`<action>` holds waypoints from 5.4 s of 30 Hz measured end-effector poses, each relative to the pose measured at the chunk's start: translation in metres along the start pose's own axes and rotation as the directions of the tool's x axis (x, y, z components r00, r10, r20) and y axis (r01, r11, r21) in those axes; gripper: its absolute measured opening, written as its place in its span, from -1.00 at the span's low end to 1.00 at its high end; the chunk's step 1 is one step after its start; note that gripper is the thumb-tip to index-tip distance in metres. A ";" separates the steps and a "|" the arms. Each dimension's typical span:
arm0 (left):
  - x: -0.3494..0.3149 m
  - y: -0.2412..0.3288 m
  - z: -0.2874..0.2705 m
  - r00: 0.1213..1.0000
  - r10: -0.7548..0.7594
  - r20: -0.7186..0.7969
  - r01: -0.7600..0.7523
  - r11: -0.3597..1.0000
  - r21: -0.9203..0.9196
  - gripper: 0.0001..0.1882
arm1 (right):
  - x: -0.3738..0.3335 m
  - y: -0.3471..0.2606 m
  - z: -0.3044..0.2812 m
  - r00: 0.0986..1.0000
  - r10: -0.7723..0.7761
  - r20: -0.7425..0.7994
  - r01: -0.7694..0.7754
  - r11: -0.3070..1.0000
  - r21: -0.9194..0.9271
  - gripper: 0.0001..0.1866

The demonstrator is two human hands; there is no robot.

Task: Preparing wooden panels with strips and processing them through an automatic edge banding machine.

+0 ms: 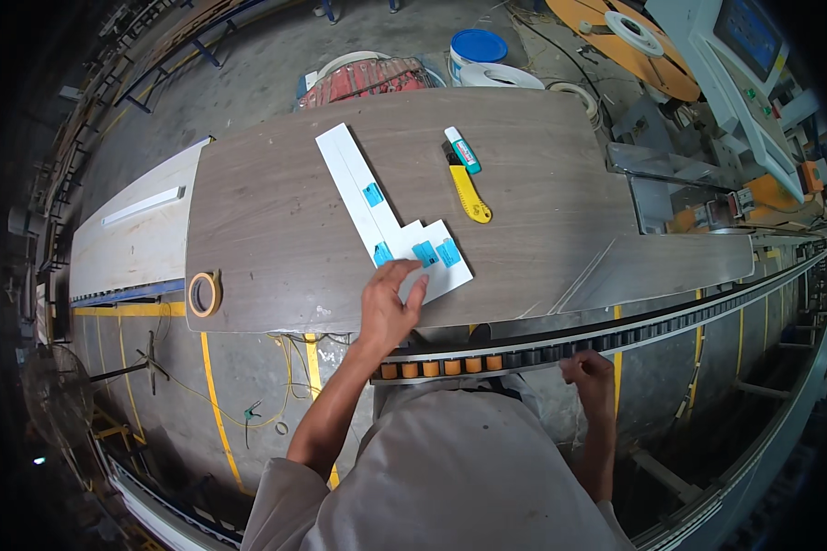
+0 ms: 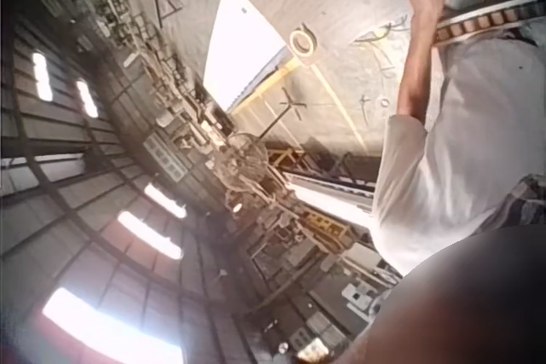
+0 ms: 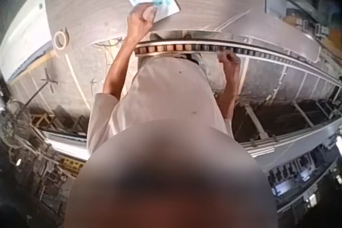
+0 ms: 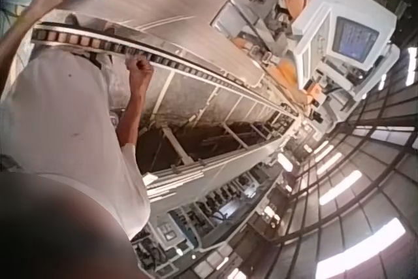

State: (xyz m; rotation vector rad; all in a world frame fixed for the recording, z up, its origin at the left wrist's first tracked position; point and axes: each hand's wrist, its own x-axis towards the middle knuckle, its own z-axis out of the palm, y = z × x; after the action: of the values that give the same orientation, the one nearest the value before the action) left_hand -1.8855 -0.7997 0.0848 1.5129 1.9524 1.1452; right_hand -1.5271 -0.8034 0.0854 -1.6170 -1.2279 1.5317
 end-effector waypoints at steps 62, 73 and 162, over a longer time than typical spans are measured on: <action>-0.164 0.098 0.085 0.818 0.213 0.535 -0.341 0.928 0.152 -0.67 | -0.474 0.532 -0.190 -0.412 0.728 -0.548 -0.443 0.366 0.818 -0.61; -0.173 0.078 0.067 0.949 0.191 0.252 -0.232 0.962 0.144 -0.76 | -0.249 0.374 -0.091 0.661 0.260 -0.703 0.081 0.908 0.412 -0.81; -0.251 -0.280 0.037 0.187 -0.981 -0.052 0.527 0.145 -0.837 -0.62 | 0.082 -0.126 0.155 0.836 -0.488 0.253 0.549 0.741 -0.386 -0.67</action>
State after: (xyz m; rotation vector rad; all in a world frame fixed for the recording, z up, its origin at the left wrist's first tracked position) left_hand -1.9433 -1.0407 -0.2005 -0.5736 1.8301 1.5381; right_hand -1.7127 -0.7058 0.1370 -1.2567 -2.0249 1.0522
